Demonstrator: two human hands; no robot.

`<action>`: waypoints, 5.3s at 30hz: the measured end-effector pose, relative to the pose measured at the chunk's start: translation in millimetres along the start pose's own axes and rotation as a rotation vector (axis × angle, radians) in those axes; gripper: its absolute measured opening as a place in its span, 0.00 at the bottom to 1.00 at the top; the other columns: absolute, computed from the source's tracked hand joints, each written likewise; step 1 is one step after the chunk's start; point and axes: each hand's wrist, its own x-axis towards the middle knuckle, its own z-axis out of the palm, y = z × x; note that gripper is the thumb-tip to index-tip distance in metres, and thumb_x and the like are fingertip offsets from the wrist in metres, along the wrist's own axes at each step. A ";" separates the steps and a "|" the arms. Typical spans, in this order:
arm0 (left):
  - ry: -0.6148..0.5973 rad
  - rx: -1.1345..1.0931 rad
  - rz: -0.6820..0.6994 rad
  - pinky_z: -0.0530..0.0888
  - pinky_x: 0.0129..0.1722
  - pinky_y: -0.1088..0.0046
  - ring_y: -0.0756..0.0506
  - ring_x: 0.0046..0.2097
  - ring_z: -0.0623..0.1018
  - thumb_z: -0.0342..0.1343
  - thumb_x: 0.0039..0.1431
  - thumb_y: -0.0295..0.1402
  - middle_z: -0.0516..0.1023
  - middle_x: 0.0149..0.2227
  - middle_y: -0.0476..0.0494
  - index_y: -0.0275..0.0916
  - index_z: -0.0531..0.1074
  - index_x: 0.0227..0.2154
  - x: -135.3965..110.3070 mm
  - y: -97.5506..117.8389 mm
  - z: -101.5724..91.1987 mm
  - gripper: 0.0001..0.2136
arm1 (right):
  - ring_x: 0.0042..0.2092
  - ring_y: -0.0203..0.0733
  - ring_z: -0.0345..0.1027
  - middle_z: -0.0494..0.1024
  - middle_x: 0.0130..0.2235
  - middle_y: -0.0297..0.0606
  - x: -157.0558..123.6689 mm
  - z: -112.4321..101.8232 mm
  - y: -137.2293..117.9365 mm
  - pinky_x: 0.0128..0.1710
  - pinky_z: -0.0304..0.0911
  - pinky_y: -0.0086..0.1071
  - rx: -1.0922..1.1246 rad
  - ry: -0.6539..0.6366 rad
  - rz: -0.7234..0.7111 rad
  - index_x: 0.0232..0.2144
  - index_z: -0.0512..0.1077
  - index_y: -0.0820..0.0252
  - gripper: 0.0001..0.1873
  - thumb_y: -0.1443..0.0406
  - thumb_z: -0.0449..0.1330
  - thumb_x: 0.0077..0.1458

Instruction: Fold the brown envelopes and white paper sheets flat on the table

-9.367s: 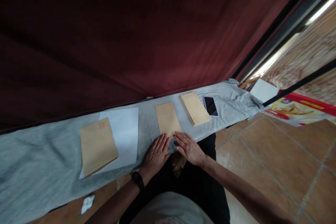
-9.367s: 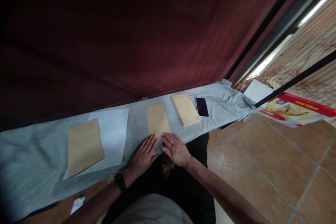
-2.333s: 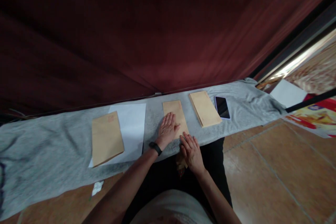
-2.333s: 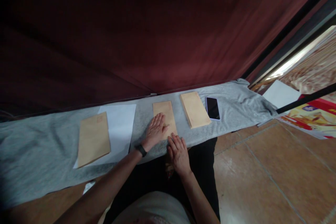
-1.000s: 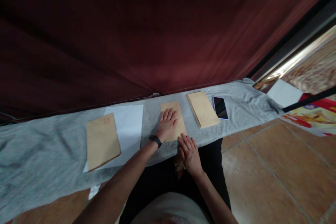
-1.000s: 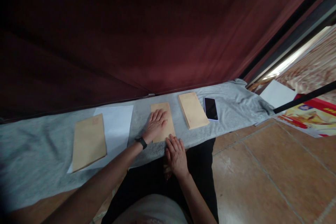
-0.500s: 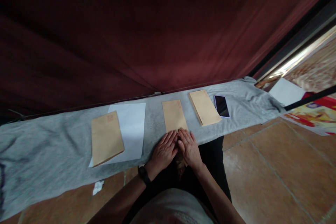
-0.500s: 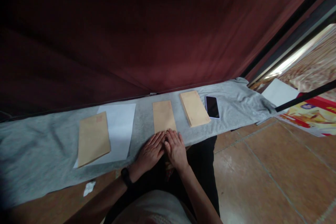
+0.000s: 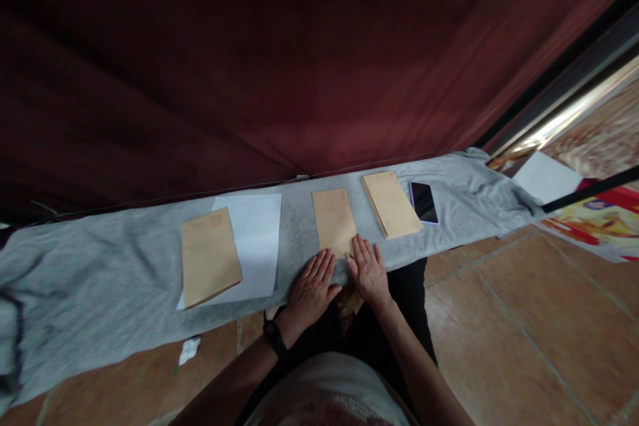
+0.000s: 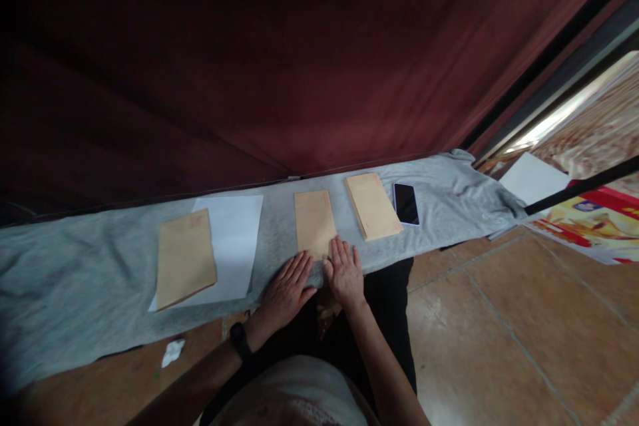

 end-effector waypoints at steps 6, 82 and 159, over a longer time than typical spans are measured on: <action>0.011 0.040 -0.030 0.61 0.69 0.55 0.37 0.72 0.55 0.51 0.69 0.40 0.55 0.71 0.31 0.31 0.52 0.69 -8.2 -0.9 2.4 0.32 | 0.70 0.54 0.54 0.61 0.69 0.50 -3.4 0.6 5.6 0.69 0.45 0.51 -0.064 0.008 0.042 0.69 0.56 0.67 0.30 0.57 0.45 0.72; 0.045 0.067 0.073 0.61 0.67 0.58 0.39 0.71 0.60 0.46 0.71 0.38 0.61 0.69 0.31 0.31 0.61 0.65 1.6 -4.7 12.4 0.25 | 0.71 0.49 0.51 0.61 0.70 0.46 10.5 -2.1 -38.7 0.70 0.46 0.49 0.133 -0.100 -0.035 0.68 0.60 0.60 0.27 0.58 0.43 0.73; 0.024 0.084 -0.015 0.57 0.70 0.56 0.39 0.72 0.56 0.48 0.71 0.42 0.55 0.72 0.33 0.32 0.53 0.69 -5.7 -10.2 1.9 0.30 | 0.70 0.53 0.54 0.61 0.69 0.52 0.9 10.5 -23.6 0.67 0.49 0.50 -0.012 0.038 0.014 0.69 0.58 0.66 0.28 0.61 0.46 0.71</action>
